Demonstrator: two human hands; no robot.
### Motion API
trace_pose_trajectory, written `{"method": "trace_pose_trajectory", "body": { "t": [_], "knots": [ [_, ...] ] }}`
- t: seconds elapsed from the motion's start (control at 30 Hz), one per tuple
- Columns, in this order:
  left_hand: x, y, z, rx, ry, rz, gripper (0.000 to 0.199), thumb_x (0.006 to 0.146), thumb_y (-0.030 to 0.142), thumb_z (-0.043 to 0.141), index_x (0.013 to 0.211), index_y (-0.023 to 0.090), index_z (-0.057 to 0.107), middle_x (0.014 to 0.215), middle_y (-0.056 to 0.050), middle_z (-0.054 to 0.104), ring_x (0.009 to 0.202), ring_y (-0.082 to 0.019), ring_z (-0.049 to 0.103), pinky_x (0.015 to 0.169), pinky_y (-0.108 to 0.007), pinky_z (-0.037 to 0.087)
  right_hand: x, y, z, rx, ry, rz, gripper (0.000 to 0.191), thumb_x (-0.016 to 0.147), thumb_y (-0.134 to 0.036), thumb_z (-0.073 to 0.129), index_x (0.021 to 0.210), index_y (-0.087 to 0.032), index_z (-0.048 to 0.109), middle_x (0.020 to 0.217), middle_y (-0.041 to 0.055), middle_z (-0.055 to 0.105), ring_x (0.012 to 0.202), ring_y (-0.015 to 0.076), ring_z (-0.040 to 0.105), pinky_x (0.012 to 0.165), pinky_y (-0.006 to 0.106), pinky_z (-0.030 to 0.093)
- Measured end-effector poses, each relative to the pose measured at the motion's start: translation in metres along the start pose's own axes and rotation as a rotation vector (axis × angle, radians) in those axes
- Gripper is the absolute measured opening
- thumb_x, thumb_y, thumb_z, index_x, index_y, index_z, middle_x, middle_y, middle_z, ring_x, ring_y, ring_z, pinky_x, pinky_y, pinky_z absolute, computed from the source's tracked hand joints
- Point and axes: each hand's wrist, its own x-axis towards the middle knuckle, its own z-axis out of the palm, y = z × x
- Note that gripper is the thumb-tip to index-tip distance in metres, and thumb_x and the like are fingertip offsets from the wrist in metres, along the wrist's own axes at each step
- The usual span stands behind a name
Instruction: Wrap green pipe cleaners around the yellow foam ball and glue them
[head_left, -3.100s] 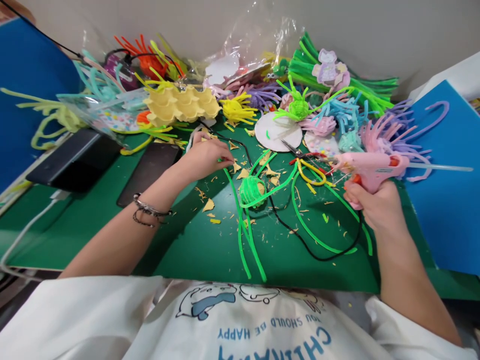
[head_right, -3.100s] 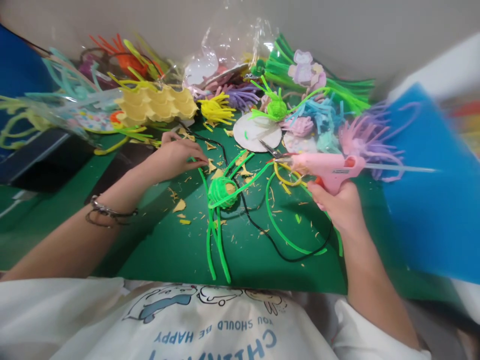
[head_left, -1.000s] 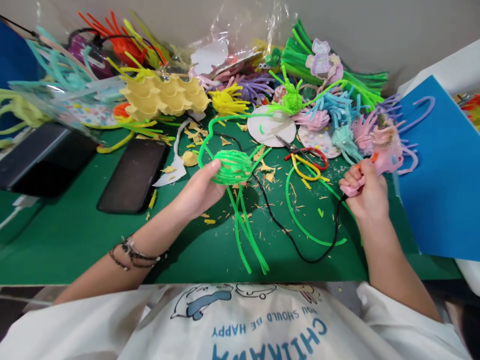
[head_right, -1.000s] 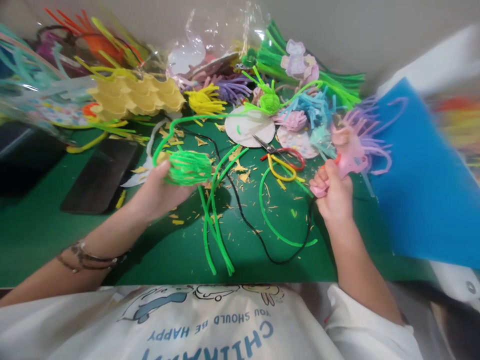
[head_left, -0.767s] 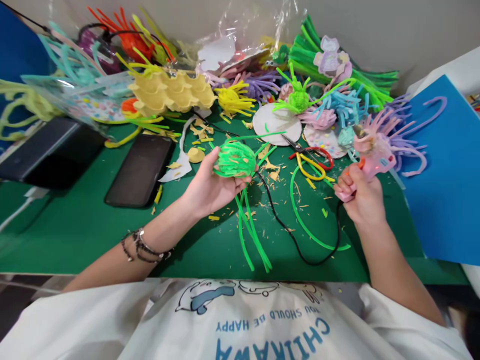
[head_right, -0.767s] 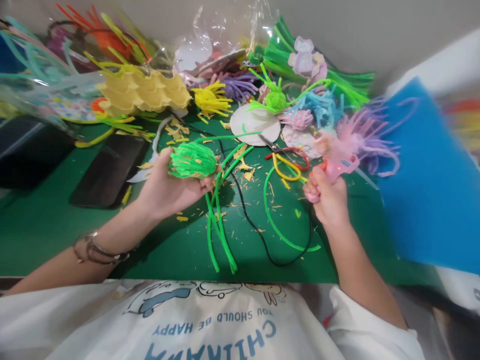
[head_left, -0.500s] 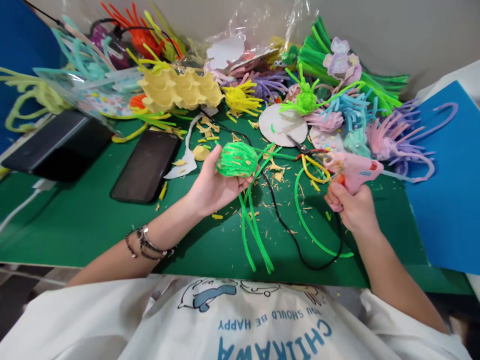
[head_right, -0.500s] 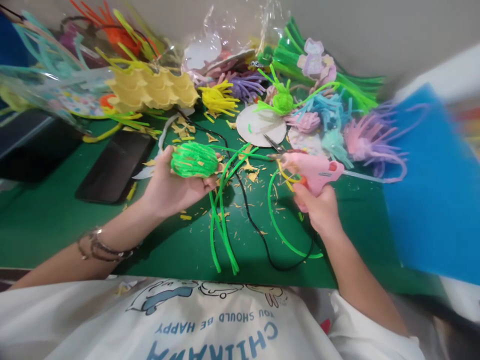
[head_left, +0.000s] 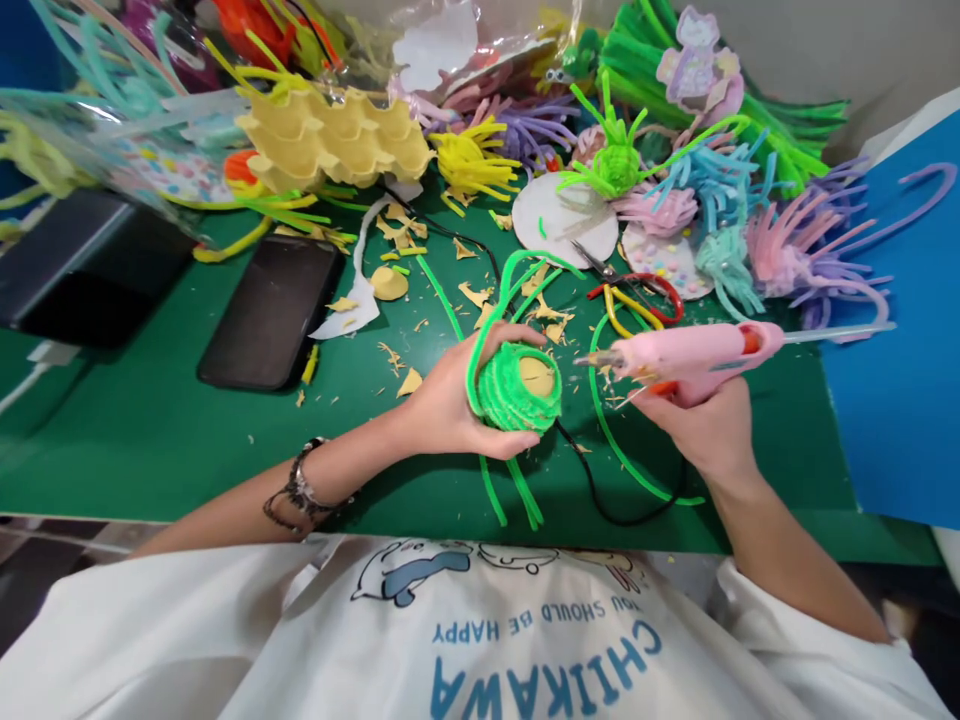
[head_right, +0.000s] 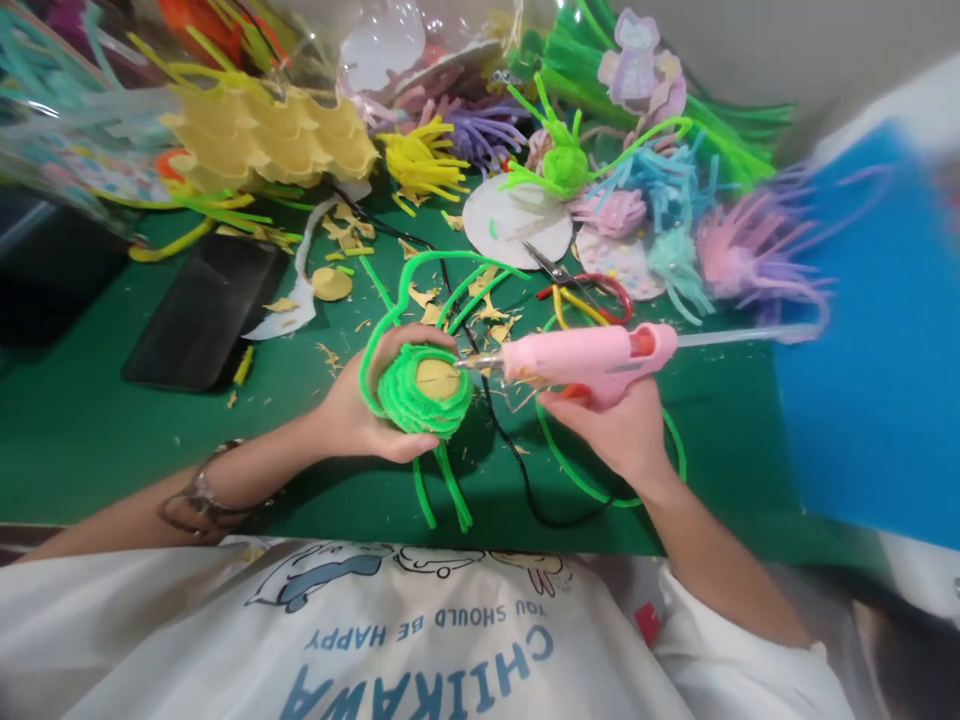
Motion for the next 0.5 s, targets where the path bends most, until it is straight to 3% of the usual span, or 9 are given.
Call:
{"method": "trace_pose_trajectory", "body": {
  "t": [0.17,0.4,0.5],
  "knots": [
    [-0.0013,-0.0075,0.0099,0.09,-0.012,0.078,0.061,0.07,0.05,0.071,0.119,0.02,0.052,0.116,-0.008,0.066,0.106,-0.025,0.065,0.094,-0.036,0.053,-0.0047,-0.008,0.0069,-0.07,0.073,-0.128,0.022,0.051,-0.034,0.076,0.059,-0.023,0.058,0.057,0.0015,0.066,0.054,0.0194,0.064,0.049,0.03,0.055],
    [-0.0019,-0.0002,0.0056,0.123,-0.059,0.069,0.059,0.072,0.043,0.074,0.122,0.021,0.051,0.117,-0.007,0.064,0.107,-0.024,0.064,0.095,-0.035,0.052,-0.0029,-0.0023,0.0049,-0.211,0.076,-0.2,0.021,0.053,-0.032,0.066,0.052,-0.026,0.046,0.059,0.0038,0.067,0.056,0.0228,0.065,0.058,0.035,0.059],
    [-0.0019,-0.0008,0.0058,0.119,-0.045,0.111,0.059,0.073,0.043,0.073,0.123,0.02,0.051,0.117,-0.007,0.063,0.107,-0.023,0.063,0.095,-0.033,0.052,-0.0032,-0.0026,0.0049,-0.206,0.054,-0.212,0.015,0.055,-0.031,0.065,0.057,-0.025,0.052,0.062,0.0045,0.069,0.058,0.0236,0.067,0.058,0.035,0.059]
  ]
}}
